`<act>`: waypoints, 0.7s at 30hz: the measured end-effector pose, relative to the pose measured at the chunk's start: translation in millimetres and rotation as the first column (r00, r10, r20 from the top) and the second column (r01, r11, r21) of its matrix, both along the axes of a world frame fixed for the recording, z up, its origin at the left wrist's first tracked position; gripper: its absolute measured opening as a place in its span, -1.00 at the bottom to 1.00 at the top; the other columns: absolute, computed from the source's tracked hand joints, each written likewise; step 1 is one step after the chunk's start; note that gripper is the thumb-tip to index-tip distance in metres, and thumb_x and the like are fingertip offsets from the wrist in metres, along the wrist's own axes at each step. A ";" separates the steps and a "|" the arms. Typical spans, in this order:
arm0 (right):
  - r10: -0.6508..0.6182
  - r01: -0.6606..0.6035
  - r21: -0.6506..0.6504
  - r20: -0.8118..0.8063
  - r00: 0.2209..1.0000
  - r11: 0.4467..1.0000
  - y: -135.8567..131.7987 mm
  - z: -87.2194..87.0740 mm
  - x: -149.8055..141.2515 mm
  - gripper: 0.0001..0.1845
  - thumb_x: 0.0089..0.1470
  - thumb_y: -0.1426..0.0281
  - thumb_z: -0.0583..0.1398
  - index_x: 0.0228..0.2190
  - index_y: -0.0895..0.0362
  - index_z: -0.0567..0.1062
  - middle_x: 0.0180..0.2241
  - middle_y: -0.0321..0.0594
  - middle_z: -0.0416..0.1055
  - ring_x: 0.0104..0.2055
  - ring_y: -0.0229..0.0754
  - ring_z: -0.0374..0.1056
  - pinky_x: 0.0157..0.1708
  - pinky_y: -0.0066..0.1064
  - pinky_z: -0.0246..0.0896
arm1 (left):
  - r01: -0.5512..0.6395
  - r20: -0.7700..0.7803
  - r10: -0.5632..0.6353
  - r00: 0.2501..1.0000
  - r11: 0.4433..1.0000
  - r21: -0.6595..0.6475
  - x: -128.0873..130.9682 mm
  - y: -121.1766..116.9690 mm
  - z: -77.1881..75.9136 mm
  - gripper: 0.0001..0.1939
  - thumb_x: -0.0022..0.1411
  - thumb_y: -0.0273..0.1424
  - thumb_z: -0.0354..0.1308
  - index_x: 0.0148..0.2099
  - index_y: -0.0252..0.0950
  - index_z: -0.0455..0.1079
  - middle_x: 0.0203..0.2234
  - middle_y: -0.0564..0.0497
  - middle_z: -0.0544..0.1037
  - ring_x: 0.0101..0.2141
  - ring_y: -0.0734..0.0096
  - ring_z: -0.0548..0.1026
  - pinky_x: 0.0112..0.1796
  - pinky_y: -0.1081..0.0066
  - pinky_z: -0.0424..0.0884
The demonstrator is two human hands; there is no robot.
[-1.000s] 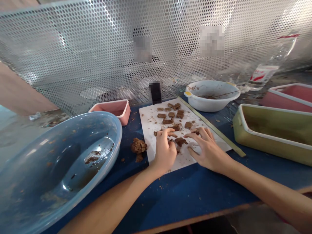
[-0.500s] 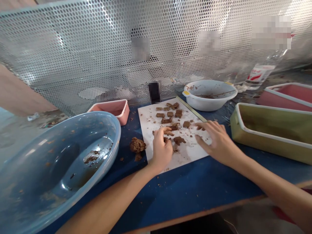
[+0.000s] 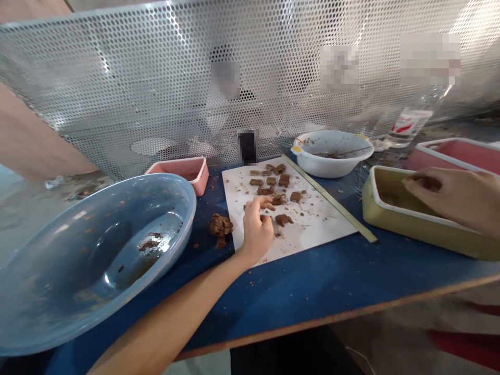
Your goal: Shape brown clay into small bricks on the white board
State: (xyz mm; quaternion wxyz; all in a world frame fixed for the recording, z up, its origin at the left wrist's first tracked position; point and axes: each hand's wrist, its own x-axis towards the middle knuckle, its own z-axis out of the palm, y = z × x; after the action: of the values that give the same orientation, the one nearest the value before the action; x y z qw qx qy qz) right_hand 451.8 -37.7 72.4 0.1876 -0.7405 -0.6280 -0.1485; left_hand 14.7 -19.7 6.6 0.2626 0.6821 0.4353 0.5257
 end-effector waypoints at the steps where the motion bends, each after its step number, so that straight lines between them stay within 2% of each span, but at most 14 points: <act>1: -0.002 0.001 -0.059 -0.024 1.000 0.998 -3.2 2.7 -6.9 -0.37 0.27 -0.25 0.18 -0.35 0.05 0.63 -0.35 0.00 0.63 -0.49 -0.14 0.28 -0.35 -0.15 0.08 | -0.002 -0.010 0.002 1.000 1.000 0.004 0.7 -0.8 4.3 -0.47 0.14 -0.74 -0.04 0.06 -0.17 0.39 -0.13 -0.05 0.59 -0.02 0.17 0.57 0.06 0.11 0.48; 2: -0.026 0.023 -0.068 -0.041 0.999 0.997 -6.6 5.5 -16.3 -0.37 0.28 -0.24 0.16 -0.32 0.05 0.63 -0.33 0.02 0.64 -0.47 -0.11 0.31 -0.34 -0.15 0.09 | -0.011 -0.020 0.011 1.000 1.000 0.005 1.1 -1.9 9.6 -0.48 0.16 -0.74 -0.03 0.06 -0.17 0.39 -0.11 -0.06 0.59 -0.01 0.17 0.56 0.06 0.12 0.50; 4: -0.017 0.017 -0.006 -0.073 0.997 1.000 -12.6 11.1 -39.0 -0.38 0.32 -0.22 0.12 -0.25 0.04 0.62 -0.31 0.03 0.64 -0.40 -0.06 0.40 -0.32 -0.16 0.12 | -0.017 -0.082 0.020 0.996 0.999 0.032 0.4 -5.2 21.8 -0.48 0.15 -0.74 -0.01 0.05 -0.18 0.42 -0.10 -0.07 0.60 0.00 0.15 0.55 0.06 0.11 0.51; 7: 0.097 -0.090 0.061 -0.121 0.988 0.994 -15.5 17.4 -74.0 -0.48 0.35 -0.13 0.13 -0.20 0.01 0.62 -0.31 -0.04 0.64 -0.32 -0.05 0.48 -0.30 -0.18 0.18 | -0.029 -0.175 0.043 0.984 0.996 0.081 -5.0 -10.2 38.7 -0.48 0.15 -0.75 0.01 0.05 -0.18 0.44 -0.09 -0.07 0.62 0.03 0.10 0.53 0.06 0.09 0.52; 10: 0.236 -0.228 0.071 -0.131 0.963 0.971 -5.8 20.2 -104.3 -0.69 0.31 0.10 0.19 -0.18 0.03 0.62 -0.33 -0.12 0.63 -0.29 -0.07 0.52 -0.26 -0.23 0.23 | -0.036 -0.211 0.049 0.976 0.997 0.064 -13.3 -8.0 47.5 -0.53 0.18 -0.73 0.04 0.01 -0.18 0.48 -0.07 -0.05 0.64 0.01 0.11 0.55 0.09 0.09 0.51; 12: 0.325 -0.324 0.034 -0.133 0.936 0.946 7.7 20.2 -123.6 -0.73 0.27 0.18 0.21 -0.18 0.06 0.63 -0.37 -0.14 0.62 -0.33 -0.07 0.50 -0.26 -0.23 0.25 | -0.070 -0.220 0.086 0.972 0.995 0.078 -18.6 0.3 48.9 -0.54 0.19 -0.73 0.04 0.02 -0.19 0.47 -0.09 -0.05 0.65 -0.01 0.11 0.55 0.08 0.09 0.51; 14: 0.433 -0.435 0.026 -0.166 0.886 0.900 24.3 17.9 -142.8 -0.73 0.30 0.23 0.18 -0.15 0.07 0.63 -0.28 -0.13 0.66 -0.24 -0.05 0.54 -0.20 -0.24 0.29 | -0.092 -0.268 0.125 0.955 0.987 0.133 -23.3 11.5 47.8 -0.52 0.17 -0.75 0.03 0.03 -0.22 0.46 -0.07 -0.06 0.64 0.00 0.10 0.54 0.12 0.07 0.48; 17: 0.548 -0.560 -0.006 -0.191 0.814 0.829 48.5 7.9 -168.7 -0.70 0.37 0.24 0.14 -0.11 0.09 0.62 -0.23 -0.09 0.66 -0.21 0.00 0.54 -0.17 -0.20 0.32 | -0.114 -0.432 0.235 0.871 0.951 0.287 -30.2 22.7 42.2 -0.55 0.24 -0.71 0.06 0.08 -0.24 0.46 -0.03 -0.14 0.61 0.08 -0.04 0.46 0.19 -0.07 0.39; 19: 0.595 -0.605 0.006 -0.191 0.781 0.796 59.8 -3.4 -180.8 -0.69 0.38 0.28 0.11 -0.04 0.11 0.61 -0.20 -0.06 0.65 -0.20 0.01 0.53 -0.14 -0.18 0.35 | -0.077 -0.531 0.268 0.804 0.932 0.354 -34.7 22.3 36.8 -0.58 0.29 -0.69 0.06 0.10 -0.24 0.46 -0.03 -0.16 0.60 0.12 -0.10 0.43 0.21 -0.12 0.35; 21: 0.612 -0.608 0.092 -0.204 0.764 0.789 64.7 -16.8 -187.3 -0.69 0.36 0.33 0.12 -0.03 0.12 0.60 -0.17 -0.05 0.64 -0.18 0.00 0.53 -0.11 -0.17 0.38 | 0.021 -0.634 0.227 0.739 0.933 0.358 -38.8 17.0 32.7 -0.62 0.34 -0.67 0.05 0.10 -0.25 0.46 -0.05 -0.18 0.60 0.11 -0.10 0.44 0.18 -0.08 0.39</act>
State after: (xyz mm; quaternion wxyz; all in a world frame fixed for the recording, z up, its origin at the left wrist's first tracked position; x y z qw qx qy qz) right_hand 264.5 27.1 55.6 0.3024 -0.5061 -0.8078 -0.0020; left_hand -24.1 -2.7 39.3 -0.0627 0.8336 0.4395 0.3286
